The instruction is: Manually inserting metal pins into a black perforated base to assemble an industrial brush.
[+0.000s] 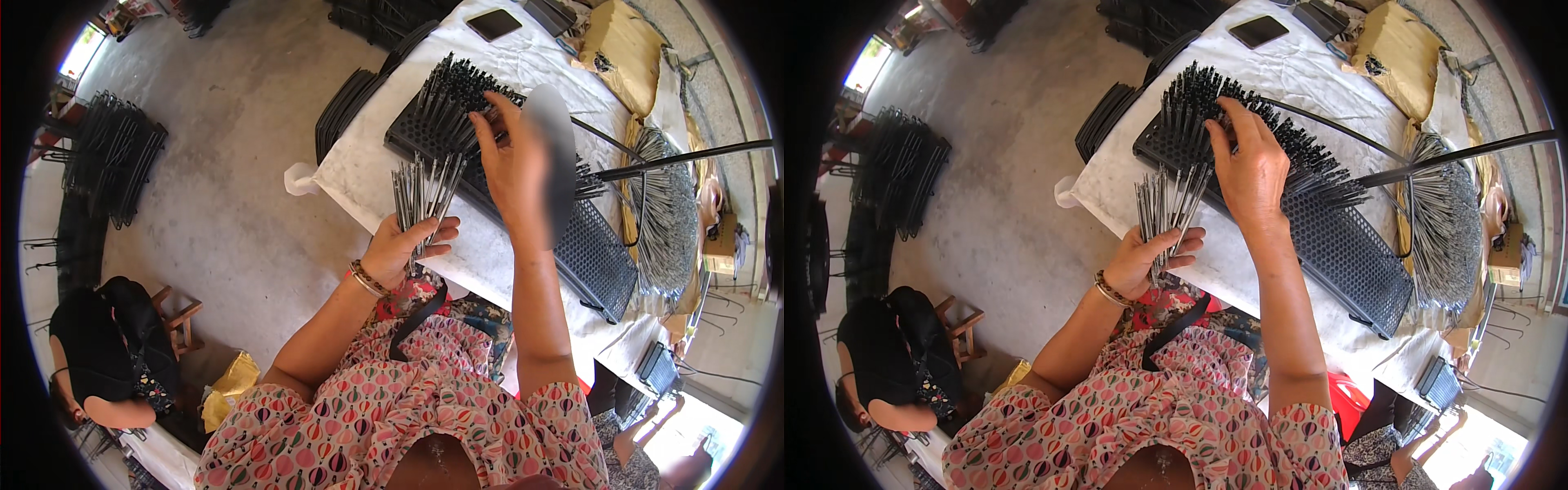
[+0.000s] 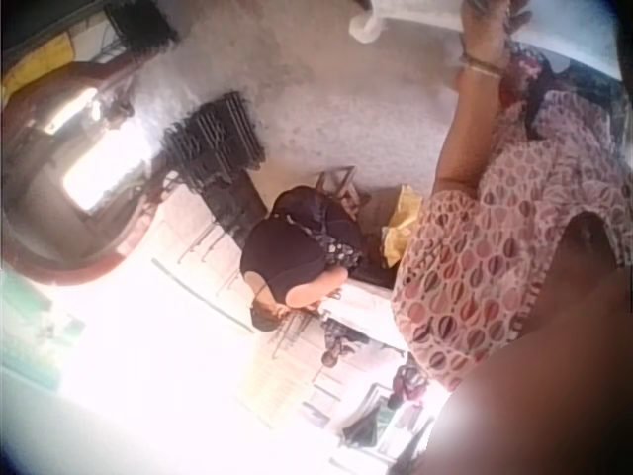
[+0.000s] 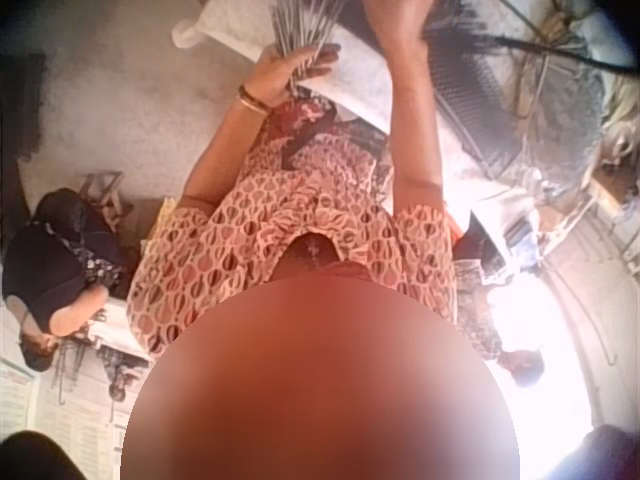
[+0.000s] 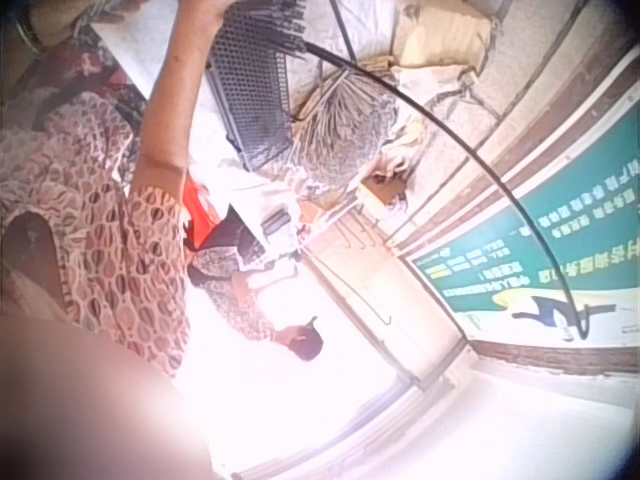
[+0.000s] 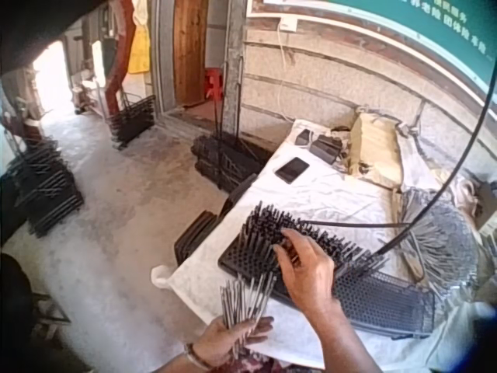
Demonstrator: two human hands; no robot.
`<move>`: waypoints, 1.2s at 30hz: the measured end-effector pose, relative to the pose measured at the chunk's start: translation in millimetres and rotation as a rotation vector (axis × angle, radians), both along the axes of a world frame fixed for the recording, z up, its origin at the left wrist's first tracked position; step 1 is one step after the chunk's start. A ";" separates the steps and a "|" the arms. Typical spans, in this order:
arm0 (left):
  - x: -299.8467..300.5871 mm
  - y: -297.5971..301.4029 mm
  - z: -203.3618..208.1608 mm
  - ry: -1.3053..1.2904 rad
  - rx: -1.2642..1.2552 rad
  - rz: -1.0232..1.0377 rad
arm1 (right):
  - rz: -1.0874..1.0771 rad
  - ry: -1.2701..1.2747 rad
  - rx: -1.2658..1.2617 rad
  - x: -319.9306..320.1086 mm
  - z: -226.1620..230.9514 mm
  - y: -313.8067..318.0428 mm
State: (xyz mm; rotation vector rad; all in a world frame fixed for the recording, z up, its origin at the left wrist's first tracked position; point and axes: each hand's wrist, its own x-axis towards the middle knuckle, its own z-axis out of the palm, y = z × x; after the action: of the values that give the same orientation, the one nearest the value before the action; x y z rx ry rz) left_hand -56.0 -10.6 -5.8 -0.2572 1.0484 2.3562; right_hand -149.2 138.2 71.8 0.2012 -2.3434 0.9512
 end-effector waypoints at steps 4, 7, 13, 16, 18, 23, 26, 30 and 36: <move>0.0 1.5 2.2 0.002 0.008 0.002 | 0.033 0.142 0.222 -5.2 -5.7 5.5; 0.4 1.6 0.5 0.007 0.009 0.003 | 0.023 0.188 0.341 -4.4 -1.9 1.4; 0.1 1.8 -0.9 0.007 0.006 0.019 | -0.083 0.081 0.431 -3.0 10.7 0.8; -0.7 1.9 -3.9 0.012 -0.023 0.029 | -0.058 0.073 0.439 -1.6 12.1 0.5; -1.3 1.0 -3.4 0.021 -0.046 0.032 | -0.078 0.044 0.415 0.9 12.4 0.9; -2.4 2.2 -3.4 0.034 0.010 0.021 | -0.030 0.056 0.368 -0.5 11.3 3.2; -3.1 3.8 -1.2 0.020 -0.009 0.014 | 0.034 0.069 0.329 -1.4 12.0 5.3; -2.3 5.4 2.9 0.035 0.013 0.019 | 0.068 0.047 0.305 -0.5 12.5 8.2; -3.4 5.9 1.8 -0.040 0.035 0.072 | 0.052 0.068 0.333 -2.0 12.2 7.2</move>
State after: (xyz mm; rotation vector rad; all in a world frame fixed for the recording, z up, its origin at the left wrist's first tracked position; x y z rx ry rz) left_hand -59.4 -4.7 -4.0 -0.3331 0.9933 2.4209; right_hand -151.2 145.4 84.0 0.4218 -2.4298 0.5619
